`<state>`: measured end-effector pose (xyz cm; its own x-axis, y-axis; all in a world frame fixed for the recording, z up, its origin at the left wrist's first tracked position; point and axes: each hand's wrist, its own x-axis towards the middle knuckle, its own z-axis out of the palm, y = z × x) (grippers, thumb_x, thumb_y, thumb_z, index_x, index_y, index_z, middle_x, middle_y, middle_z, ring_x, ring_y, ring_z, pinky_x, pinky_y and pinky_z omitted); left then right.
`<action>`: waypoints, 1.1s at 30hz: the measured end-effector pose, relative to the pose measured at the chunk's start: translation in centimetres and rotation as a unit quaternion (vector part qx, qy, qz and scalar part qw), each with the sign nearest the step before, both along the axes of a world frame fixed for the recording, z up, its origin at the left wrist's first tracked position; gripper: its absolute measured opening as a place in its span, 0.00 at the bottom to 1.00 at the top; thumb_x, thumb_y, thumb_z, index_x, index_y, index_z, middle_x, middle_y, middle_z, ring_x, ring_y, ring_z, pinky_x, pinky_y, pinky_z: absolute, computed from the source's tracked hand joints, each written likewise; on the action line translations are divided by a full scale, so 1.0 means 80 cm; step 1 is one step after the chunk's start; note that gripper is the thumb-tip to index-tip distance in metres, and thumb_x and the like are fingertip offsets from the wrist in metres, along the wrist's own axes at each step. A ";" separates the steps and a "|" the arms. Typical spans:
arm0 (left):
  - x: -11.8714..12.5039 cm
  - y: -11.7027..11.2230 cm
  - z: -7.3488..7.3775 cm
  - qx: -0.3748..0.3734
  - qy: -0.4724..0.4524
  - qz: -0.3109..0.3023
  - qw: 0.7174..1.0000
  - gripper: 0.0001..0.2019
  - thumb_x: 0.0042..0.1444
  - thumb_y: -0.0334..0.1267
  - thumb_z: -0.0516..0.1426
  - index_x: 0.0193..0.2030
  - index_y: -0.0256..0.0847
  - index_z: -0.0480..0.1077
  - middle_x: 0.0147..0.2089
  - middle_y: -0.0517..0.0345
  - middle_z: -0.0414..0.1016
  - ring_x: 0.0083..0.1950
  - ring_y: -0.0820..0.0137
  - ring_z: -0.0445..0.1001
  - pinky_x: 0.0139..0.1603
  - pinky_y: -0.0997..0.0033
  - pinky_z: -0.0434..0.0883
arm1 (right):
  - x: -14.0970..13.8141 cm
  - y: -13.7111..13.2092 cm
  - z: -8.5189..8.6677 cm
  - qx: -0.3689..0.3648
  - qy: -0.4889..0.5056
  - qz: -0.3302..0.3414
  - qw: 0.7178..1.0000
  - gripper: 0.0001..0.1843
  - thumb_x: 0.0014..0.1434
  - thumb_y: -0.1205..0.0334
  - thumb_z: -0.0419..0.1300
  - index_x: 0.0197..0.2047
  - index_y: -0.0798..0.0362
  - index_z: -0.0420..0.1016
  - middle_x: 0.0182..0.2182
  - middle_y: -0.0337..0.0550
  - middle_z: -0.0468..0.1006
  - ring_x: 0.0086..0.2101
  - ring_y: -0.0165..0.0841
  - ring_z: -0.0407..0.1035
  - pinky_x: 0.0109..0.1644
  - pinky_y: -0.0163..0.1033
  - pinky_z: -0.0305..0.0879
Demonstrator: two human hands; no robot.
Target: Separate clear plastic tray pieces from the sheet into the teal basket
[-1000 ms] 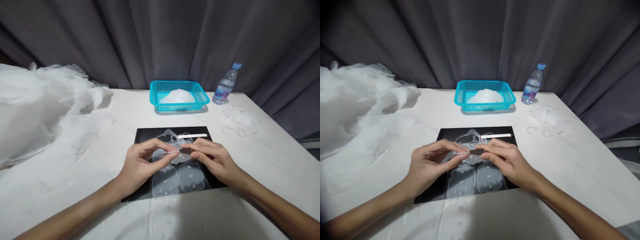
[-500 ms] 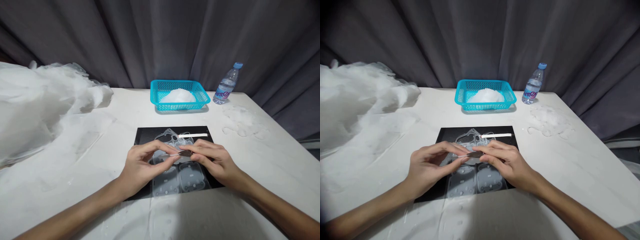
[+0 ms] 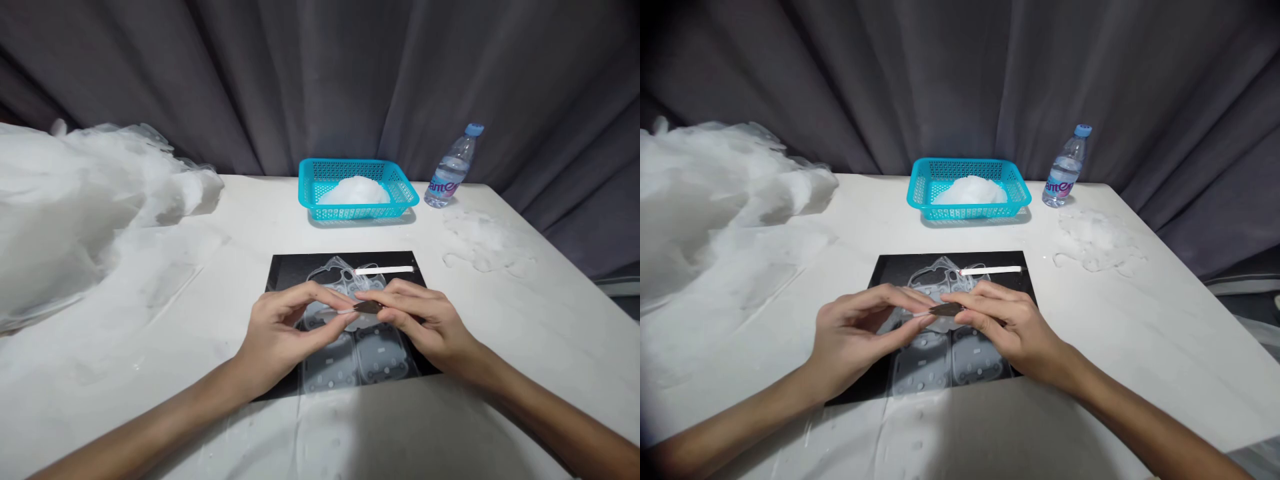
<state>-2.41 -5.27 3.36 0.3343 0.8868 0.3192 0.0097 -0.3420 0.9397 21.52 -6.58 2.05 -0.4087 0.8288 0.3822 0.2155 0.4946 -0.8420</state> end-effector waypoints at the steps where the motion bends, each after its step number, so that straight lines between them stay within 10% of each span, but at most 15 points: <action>1: 0.000 0.000 0.000 -0.001 0.002 0.003 1.000 0.06 0.58 0.27 0.69 0.37 0.43 0.82 0.38 0.58 0.87 0.42 0.66 0.86 0.49 0.69 0.81 | -0.001 -0.001 0.000 0.006 0.000 0.000 1.000 0.18 0.74 0.63 0.60 0.64 0.44 0.80 0.42 0.43 0.82 0.40 0.33 0.75 0.47 0.39 0.75; 14: 0.000 0.001 -0.001 -0.025 -0.001 -0.003 1.000 0.04 0.60 0.28 0.69 0.38 0.41 0.81 0.40 0.57 0.87 0.45 0.66 0.86 0.50 0.69 0.81 | 0.012 0.017 0.009 0.023 -0.017 -0.123 0.992 0.13 0.74 0.59 0.60 0.56 0.47 0.84 0.35 0.40 0.79 0.36 0.33 0.73 0.42 0.39 0.69; 20: -0.003 0.002 -0.003 -0.010 0.002 -0.005 1.000 0.06 0.61 0.26 0.68 0.40 0.42 0.81 0.41 0.59 0.87 0.45 0.68 0.86 0.50 0.72 0.81 | 0.051 0.054 0.001 0.027 -0.047 -0.211 0.976 0.18 0.74 0.53 0.60 0.37 0.52 0.86 0.33 0.43 0.78 0.37 0.35 0.74 0.42 0.39 0.66; 33: -0.004 0.005 -0.005 0.043 -0.005 -0.027 0.999 0.12 0.59 0.20 0.67 0.41 0.43 0.81 0.42 0.61 0.87 0.48 0.69 0.86 0.55 0.73 0.82 | 0.024 0.015 0.020 0.041 -0.046 0.034 0.998 0.16 0.74 0.65 0.59 0.61 0.52 0.81 0.43 0.44 0.82 0.41 0.31 0.74 0.48 0.36 0.71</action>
<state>-2.74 -4.89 2.99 0.3774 0.8367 0.3968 -0.0192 -0.4214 0.9067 23.47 -5.38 3.64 -0.4991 0.7655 0.4060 0.2537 0.5771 -0.7763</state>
